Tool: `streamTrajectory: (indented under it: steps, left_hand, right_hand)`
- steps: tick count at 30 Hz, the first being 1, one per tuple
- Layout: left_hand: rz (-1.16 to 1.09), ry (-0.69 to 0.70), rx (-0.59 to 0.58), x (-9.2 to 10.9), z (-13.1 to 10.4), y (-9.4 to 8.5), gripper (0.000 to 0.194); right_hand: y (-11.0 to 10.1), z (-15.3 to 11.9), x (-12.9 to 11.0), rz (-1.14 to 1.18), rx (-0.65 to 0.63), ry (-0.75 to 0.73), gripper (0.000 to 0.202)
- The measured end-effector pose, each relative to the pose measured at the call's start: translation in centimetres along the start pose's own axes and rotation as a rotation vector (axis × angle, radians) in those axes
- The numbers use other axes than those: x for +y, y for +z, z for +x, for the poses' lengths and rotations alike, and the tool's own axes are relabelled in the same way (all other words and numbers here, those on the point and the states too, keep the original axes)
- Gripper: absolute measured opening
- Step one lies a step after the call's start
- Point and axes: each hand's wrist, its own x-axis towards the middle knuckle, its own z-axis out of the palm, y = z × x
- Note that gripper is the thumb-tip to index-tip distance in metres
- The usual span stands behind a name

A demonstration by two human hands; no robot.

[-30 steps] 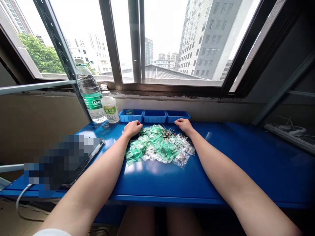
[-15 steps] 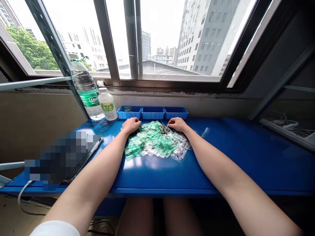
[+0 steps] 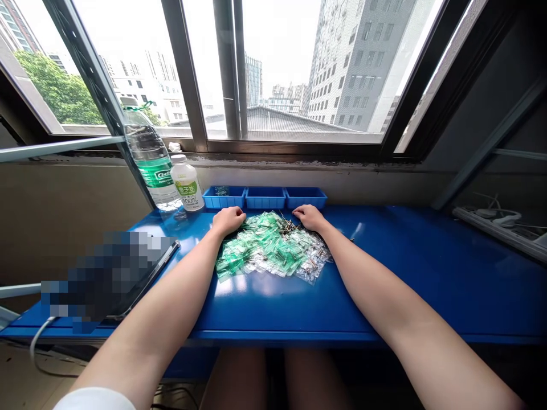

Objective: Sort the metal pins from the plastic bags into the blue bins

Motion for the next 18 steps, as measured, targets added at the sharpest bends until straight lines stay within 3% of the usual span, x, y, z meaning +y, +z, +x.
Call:
streamTrajectory:
  steps: [9,13,18]
  left_hand:
    - [0.007,-0.006,-0.007,-0.04,0.03,0.01,0.030]
    - [0.009,-0.006,-0.011,0.05,-0.02,-0.02,0.030]
    - [0.009,-0.010,-0.011,0.13,-0.06,-0.11,0.030]
  right_hand:
    - [0.16,0.14,0.29,0.239,0.162,0.094,0.008]
    - [0.30,0.26,0.49,0.383,0.126,0.132,0.008]
    - [0.13,0.03,0.32,0.394,0.097,0.145,0.019]
